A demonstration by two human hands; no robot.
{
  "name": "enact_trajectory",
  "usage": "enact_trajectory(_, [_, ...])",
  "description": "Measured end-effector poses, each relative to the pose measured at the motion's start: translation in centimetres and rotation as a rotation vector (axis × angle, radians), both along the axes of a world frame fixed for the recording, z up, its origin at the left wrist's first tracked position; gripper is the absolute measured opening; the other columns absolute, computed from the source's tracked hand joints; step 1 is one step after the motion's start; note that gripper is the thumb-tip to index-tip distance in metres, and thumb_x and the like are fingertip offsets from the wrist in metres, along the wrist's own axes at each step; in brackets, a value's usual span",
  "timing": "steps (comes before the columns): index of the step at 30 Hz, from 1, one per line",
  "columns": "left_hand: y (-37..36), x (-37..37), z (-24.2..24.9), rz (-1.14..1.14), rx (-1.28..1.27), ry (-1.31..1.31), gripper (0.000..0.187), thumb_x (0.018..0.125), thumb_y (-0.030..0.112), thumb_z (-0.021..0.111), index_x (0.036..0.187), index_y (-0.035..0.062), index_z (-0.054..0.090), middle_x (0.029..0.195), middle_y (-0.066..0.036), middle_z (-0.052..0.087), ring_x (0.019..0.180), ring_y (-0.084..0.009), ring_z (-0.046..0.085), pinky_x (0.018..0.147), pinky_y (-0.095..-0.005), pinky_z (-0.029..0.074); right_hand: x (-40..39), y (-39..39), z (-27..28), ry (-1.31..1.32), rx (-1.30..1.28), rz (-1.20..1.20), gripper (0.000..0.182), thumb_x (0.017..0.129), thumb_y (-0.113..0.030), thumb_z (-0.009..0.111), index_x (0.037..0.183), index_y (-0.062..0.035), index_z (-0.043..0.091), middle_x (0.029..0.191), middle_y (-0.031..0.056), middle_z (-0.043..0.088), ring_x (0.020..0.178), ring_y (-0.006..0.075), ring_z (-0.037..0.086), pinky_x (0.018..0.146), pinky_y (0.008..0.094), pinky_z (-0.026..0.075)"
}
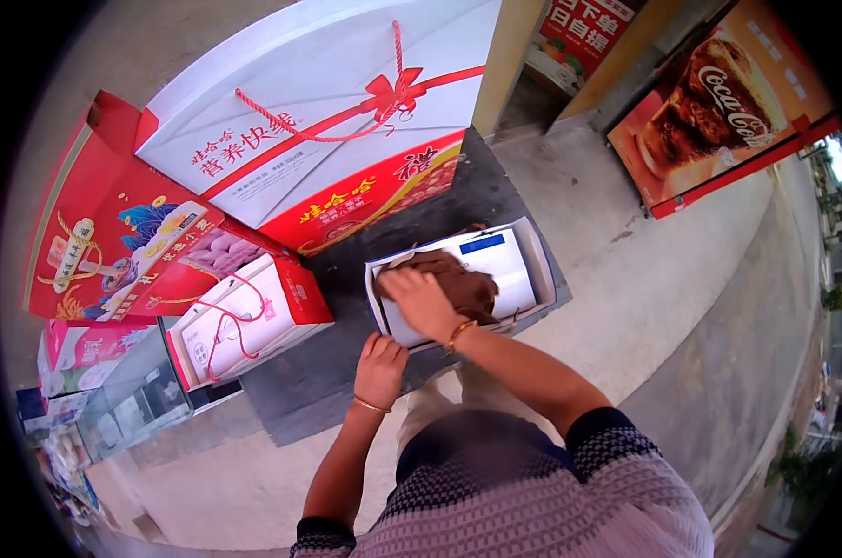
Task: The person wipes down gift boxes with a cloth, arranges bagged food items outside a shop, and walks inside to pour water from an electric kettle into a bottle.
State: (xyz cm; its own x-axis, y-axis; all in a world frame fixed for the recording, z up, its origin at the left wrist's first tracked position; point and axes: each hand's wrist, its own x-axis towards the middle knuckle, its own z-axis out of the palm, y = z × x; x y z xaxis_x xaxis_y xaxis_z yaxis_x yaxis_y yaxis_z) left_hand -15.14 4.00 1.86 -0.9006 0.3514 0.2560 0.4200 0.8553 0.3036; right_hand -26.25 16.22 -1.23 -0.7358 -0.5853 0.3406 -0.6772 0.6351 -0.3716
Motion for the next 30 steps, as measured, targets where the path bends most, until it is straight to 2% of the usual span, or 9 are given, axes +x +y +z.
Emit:
enact_trajectory(2, [-0.1,0.2,-0.2,-0.006,0.016,0.019,0.007,0.066,0.009,0.062,0.071,0.006,0.06,0.076,-0.005,0.055,0.085,-0.0204,0.055,0.089,-0.0384,0.041,2.4,-0.3,0.1,-0.112,0.076,0.304,0.027,0.079,-0.015,0.047,0.103,-0.0085,0.058,0.107,0.0028,0.053,0.11,0.0174,0.044,0.085,0.0353,0.036])
enact_trajectory(7, [-0.7,0.3,-0.7,0.03,0.061,0.013,0.003,0.068,0.011,0.057,0.067,0.008,0.059,0.073,-0.005,0.051,0.08,-0.0208,0.053,0.085,-0.039,0.041,1.7,3.1,0.4,-0.523,-0.108,0.567,0.028,0.071,-0.004,0.055,0.097,-0.0082,0.063,0.108,0.0057,0.057,0.105,0.0242,0.05,0.094,0.0354,0.036])
enact_trajectory(14, [-0.7,-0.3,0.3,-0.027,0.037,0.041,0.006,0.066,0.011,0.062,0.064,0.0079,0.058,0.07,-0.004,0.05,0.077,-0.02,0.053,0.092,-0.0407,0.038,-1.8,15.7,1.1,-0.827,0.198,0.325,0.022,0.062,0.002,0.056,0.075,-0.0096,0.069,0.087,0.0053,0.062,0.092,0.0246,0.056,0.081,0.0342,0.045])
enact_trajectory(16, [-0.7,-0.5,0.3,-0.044,-0.046,0.029,0.008,0.067,0.013,0.064,0.064,0.0081,0.058,0.07,-0.005,0.05,0.077,-0.0201,0.053,0.095,-0.0412,0.037,-2.5,17.7,4.2,-0.618,0.5,0.022,0.018,0.06,0.002,0.055,0.067,-0.0096,0.067,0.082,0.0048,0.061,0.088,0.0245,0.058,0.075,0.0352,0.046])
enact_trajectory(19, [0.7,-0.8,1.2,-0.073,-0.071,-0.034,0.012,0.068,0.018,0.065,0.073,0.0081,0.06,0.073,-0.005,0.052,0.079,-0.0202,0.053,0.094,-0.0415,0.037,-3.3,20.6,6.2,-0.111,0.589,-0.013,0.013,0.062,-0.003,0.057,0.07,-0.0073,0.066,0.084,0.0051,0.061,0.083,0.0261,0.059,0.073,0.0373,0.048])
enact_trajectory(24, [4.7,-2.9,-0.2,-0.164,-0.071,-0.006,0.032,0.069,0.022,0.068,0.096,0.0071,0.058,0.081,-0.005,0.052,0.083,-0.0214,0.052,0.084,-0.0366,0.04,-0.2,24.6,11.7,-0.267,-0.492,-0.703,0.035,0.065,0.004,0.047,0.096,-0.0032,0.061,0.097,0.0109,0.062,0.094,0.0227,0.058,0.079,0.0349,0.048])
enact_trajectory(25, [5.3,-3.4,-1.3,-0.174,-0.113,-0.052,0.031,0.07,0.022,0.068,0.096,0.0076,0.059,0.081,-0.005,0.052,0.084,-0.0215,0.052,0.083,-0.0358,0.039,1.1,26.5,10.6,-0.258,-0.501,-0.724,0.035,0.065,0.004,0.047,0.096,-0.0032,0.061,0.097,0.0109,0.062,0.094,0.0227,0.058,0.079,0.0349,0.048])
enact_trajectory(27, [6.1,-4.8,-1.5,-0.184,-0.185,-0.185,0.022,0.074,0.024,0.065,0.089,0.008,0.065,0.085,-0.006,0.056,0.087,-0.0223,0.053,0.083,-0.0352,0.039,4.2,29.9,6.9,-0.443,-1.218,-0.756,0.039,0.07,-0.001,0.045,0.106,0.0008,0.058,0.107,0.0145,0.06,0.101,0.0221,0.057,0.087,0.0345,0.046])
enact_trajectory(30, [5.0,-6.9,-2.2,-0.213,-0.069,-0.184,0.024,0.078,0.03,0.061,0.082,0.0072,0.068,0.091,-0.003,0.058,0.094,-0.02,0.051,0.082,-0.0363,0.037,9.6,29.7,3.8,-0.66,-1.761,-0.716,0.047,0.071,-0.01,0.045,0.117,0.0026,0.05,0.111,0.0151,0.058,0.105,0.0263,0.055,0.094,0.0363,0.042])
